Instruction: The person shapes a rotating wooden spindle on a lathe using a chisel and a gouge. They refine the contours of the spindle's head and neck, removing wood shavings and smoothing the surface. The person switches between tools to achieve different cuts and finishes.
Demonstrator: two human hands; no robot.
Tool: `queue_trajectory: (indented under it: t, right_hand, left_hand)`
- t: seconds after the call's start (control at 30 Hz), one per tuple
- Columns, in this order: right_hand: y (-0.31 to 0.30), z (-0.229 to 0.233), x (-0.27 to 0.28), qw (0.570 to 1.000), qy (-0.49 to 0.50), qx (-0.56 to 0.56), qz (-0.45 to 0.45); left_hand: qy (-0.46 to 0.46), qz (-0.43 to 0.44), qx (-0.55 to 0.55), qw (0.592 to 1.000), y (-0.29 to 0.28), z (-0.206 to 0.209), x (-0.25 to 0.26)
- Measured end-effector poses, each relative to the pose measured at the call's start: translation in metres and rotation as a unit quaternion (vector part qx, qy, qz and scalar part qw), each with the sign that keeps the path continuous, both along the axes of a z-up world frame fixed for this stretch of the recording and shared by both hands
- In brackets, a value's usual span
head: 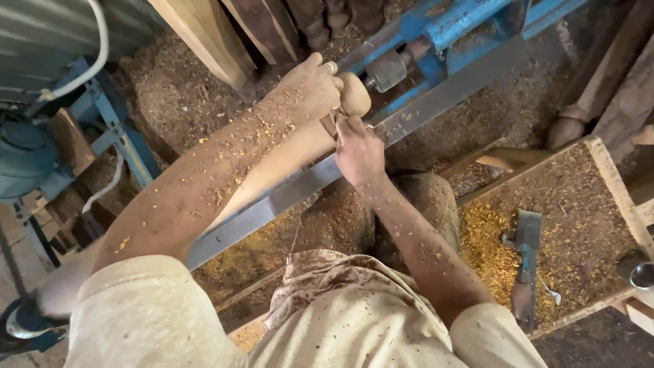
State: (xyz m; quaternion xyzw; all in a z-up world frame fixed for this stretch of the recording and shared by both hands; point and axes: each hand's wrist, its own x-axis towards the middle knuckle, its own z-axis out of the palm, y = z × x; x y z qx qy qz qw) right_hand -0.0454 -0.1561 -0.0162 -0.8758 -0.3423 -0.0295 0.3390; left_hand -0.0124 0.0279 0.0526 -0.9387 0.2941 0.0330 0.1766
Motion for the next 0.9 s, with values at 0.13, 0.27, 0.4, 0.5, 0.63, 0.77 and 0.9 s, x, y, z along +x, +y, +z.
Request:
queue_trajectory:
  t: [0.13,0.27,0.4,0.5,0.63,0.77,0.9]
  right_hand:
    - [0.004,0.002,-0.001,0.998,0.032,0.057,-0.013]
    - [0.001,0.000,0.006,0.993,0.071,0.092,-0.007]
    - [-0.003,-0.006,0.016,0.985,0.124,0.118,0.002]
    - [-0.006,-0.010,0.025,0.983,0.153,0.099,0.016]
    - [-0.012,-0.010,0.026,0.974,0.211,0.079,0.032]
    - [-0.008,-0.008,0.018,0.984,0.127,0.129,-0.002]
    - [-0.008,-0.015,0.010,0.986,0.135,0.096,0.001]
  left_hand:
    - [-0.019,-0.009,-0.007,1.000,0.007,-0.002,-0.001]
    - [-0.014,-0.001,-0.018,1.000,0.008,-0.006,0.000]
    - [-0.003,0.008,-0.013,1.000,0.007,-0.008,0.001]
    - [0.007,0.011,-0.025,1.000,0.007,-0.010,0.004]
    - [0.009,0.004,-0.022,1.000,0.003,-0.011,0.006]
    - [0.007,-0.003,-0.013,1.000,0.004,-0.011,0.005]
    - [0.008,0.002,-0.019,1.000,0.001,-0.019,-0.001]
